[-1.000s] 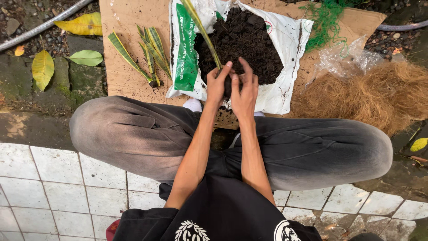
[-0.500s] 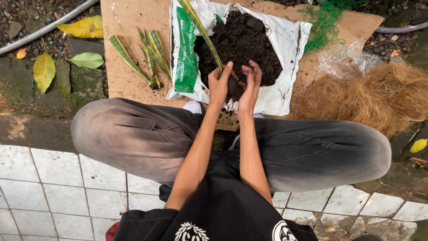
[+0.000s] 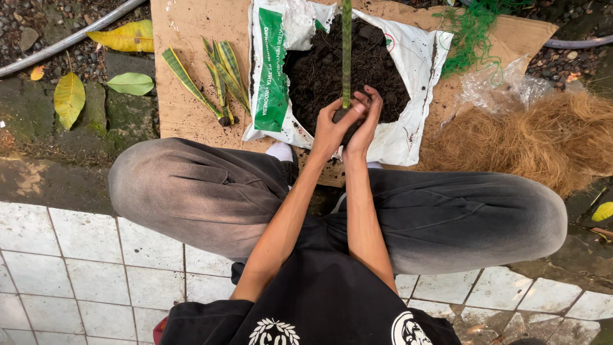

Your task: The person sits cross-legged and wraps a long plant cutting with soil taken from an open bag, repeatedly patting and shaping the soil around the base of the cutting to form a compact root ball.

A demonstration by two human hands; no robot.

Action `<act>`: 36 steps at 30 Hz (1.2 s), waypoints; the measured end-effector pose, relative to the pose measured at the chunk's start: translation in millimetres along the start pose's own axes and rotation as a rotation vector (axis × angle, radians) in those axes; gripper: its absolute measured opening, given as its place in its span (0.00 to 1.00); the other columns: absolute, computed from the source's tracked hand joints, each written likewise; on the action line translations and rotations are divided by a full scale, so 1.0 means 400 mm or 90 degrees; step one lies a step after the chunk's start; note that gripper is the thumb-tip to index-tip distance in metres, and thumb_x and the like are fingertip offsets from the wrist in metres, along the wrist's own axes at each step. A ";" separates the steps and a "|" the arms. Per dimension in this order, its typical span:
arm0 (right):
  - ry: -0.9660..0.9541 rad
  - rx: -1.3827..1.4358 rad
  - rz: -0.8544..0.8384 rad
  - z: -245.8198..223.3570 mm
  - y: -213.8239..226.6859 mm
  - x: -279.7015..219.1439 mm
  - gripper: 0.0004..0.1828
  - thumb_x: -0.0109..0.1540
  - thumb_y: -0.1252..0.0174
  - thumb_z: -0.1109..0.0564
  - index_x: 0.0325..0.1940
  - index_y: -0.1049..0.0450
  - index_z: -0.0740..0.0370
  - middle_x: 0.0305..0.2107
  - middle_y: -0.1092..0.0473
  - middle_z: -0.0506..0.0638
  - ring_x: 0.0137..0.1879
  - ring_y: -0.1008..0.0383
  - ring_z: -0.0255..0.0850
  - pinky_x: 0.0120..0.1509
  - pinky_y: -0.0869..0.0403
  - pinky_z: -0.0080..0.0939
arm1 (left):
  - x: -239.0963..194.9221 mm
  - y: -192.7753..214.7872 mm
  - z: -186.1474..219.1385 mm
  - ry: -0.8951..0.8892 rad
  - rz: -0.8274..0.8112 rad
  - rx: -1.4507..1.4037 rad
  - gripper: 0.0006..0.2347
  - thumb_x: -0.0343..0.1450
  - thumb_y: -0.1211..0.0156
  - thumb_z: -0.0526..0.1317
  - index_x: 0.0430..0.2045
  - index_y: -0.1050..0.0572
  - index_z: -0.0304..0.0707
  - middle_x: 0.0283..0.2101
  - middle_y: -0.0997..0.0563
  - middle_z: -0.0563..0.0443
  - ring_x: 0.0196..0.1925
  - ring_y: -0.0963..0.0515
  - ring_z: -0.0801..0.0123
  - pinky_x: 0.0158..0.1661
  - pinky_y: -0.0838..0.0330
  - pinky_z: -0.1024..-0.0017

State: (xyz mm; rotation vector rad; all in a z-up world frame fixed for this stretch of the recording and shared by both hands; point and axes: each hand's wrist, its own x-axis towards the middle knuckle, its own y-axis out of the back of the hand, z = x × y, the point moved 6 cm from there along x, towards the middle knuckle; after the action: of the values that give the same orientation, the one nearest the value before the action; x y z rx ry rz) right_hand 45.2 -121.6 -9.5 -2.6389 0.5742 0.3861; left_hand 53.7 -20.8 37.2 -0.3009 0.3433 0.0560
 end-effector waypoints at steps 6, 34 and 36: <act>0.005 -0.150 0.044 0.006 0.006 -0.012 0.22 0.74 0.65 0.42 0.63 0.33 0.53 0.45 0.31 0.47 0.51 0.32 0.36 0.54 0.32 0.39 | -0.002 0.029 -0.023 0.064 0.103 0.123 0.12 0.69 0.34 0.43 0.24 0.19 0.28 0.23 0.18 0.50 0.24 0.23 0.77 0.27 0.30 0.76; -0.002 -0.083 0.037 -0.048 0.008 0.021 0.24 0.75 0.66 0.39 0.62 0.34 0.54 0.44 0.32 0.48 0.47 0.31 0.37 0.50 0.31 0.37 | -0.019 0.010 -0.026 0.054 0.102 -0.034 0.12 0.71 0.35 0.43 0.32 0.19 0.29 0.25 0.19 0.53 0.26 0.23 0.77 0.31 0.29 0.76; 0.029 -0.124 0.028 -0.052 -0.004 0.012 0.24 0.76 0.68 0.40 0.62 0.34 0.54 0.44 0.32 0.48 0.51 0.30 0.38 0.57 0.28 0.40 | -0.016 0.014 -0.031 0.048 0.111 -0.044 0.11 0.71 0.35 0.41 0.28 0.20 0.27 0.24 0.20 0.52 0.24 0.24 0.76 0.28 0.30 0.75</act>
State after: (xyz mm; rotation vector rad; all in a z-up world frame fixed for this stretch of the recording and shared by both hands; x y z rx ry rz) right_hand 53.9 -131.2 7.6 -2.8321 0.6390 0.4155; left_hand 43.0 -19.0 26.5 -0.3419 0.4418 0.2286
